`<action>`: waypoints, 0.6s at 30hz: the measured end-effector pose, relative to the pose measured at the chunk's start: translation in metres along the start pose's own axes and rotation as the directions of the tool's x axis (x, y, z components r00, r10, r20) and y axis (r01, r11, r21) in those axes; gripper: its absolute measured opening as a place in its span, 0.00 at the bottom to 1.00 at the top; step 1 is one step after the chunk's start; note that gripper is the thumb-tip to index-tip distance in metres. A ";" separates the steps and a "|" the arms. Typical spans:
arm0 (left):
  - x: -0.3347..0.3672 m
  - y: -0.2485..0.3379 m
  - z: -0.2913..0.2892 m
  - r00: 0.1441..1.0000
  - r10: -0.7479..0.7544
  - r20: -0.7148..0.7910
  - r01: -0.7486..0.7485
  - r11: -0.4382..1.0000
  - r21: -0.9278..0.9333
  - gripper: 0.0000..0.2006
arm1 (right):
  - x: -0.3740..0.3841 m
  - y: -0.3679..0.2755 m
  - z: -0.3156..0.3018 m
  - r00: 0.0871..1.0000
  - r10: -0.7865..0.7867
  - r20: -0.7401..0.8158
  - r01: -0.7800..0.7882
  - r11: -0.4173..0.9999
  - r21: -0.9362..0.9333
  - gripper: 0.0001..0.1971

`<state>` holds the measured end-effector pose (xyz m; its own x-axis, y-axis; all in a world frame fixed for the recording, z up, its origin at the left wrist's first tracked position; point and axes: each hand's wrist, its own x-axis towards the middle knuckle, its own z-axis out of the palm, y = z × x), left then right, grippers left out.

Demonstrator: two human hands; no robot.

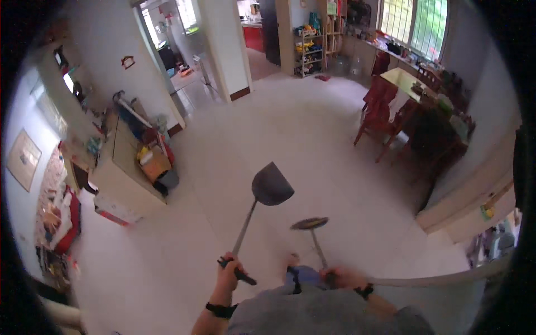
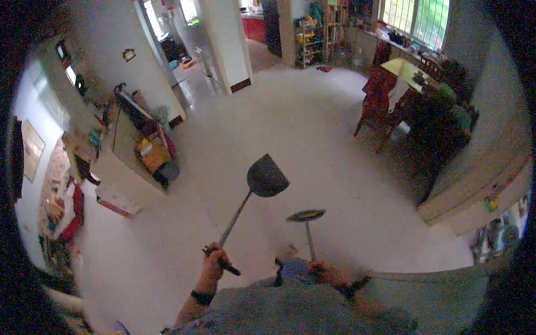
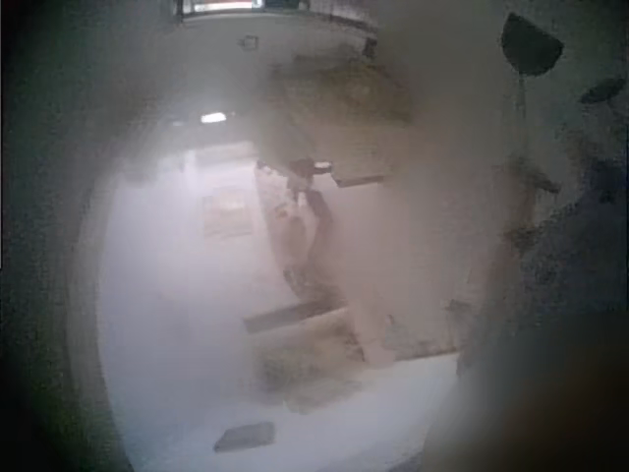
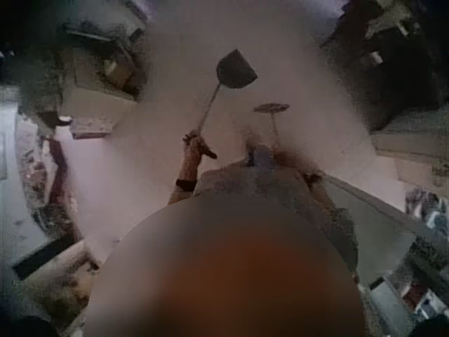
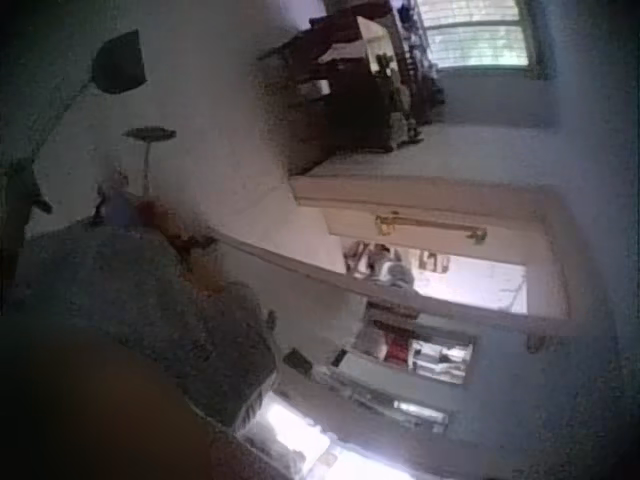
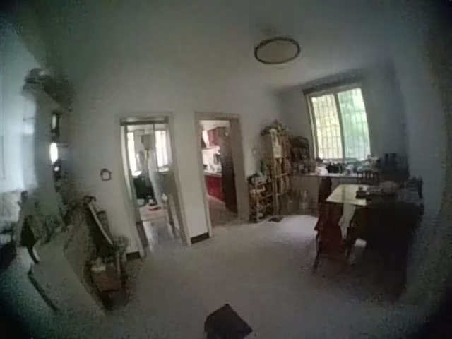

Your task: The person puts down a broom and dustpan, goes to the bathroom, and hand-washes laundry by scrubbing and wringing clothes in a basin of water.

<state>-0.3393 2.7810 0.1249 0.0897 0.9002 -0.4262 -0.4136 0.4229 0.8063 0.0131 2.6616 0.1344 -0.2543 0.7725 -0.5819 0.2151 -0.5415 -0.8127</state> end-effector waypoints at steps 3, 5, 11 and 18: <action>0.080 0.035 0.050 0.994 0.034 0.104 -0.042 0.997 0.070 0.03 | 0.098 0.009 -0.066 0.949 -0.299 -0.103 0.316 0.911 0.264 0.08; 0.132 0.054 0.069 0.994 0.020 0.106 -0.025 0.999 0.049 0.03 | 0.165 -0.028 -0.112 0.998 -0.008 -0.063 0.052 0.678 0.734 0.06; 0.343 0.121 0.131 0.996 -0.019 0.087 0.016 0.999 0.038 0.04 | 0.357 -0.137 -0.275 0.943 0.231 0.240 -0.212 -0.141 0.967 0.06; 0.616 0.208 0.252 0.990 -0.038 0.133 0.032 0.998 0.047 0.03 | 0.524 -0.188 -0.425 0.993 -0.113 -0.023 0.102 0.758 0.644 0.08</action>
<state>-0.1421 3.4498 0.1333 0.2249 0.8893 -0.3982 -0.3671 0.4559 0.8108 0.2397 3.3090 -0.0060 -0.2549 0.8364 -0.4852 -0.4702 -0.5457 -0.6936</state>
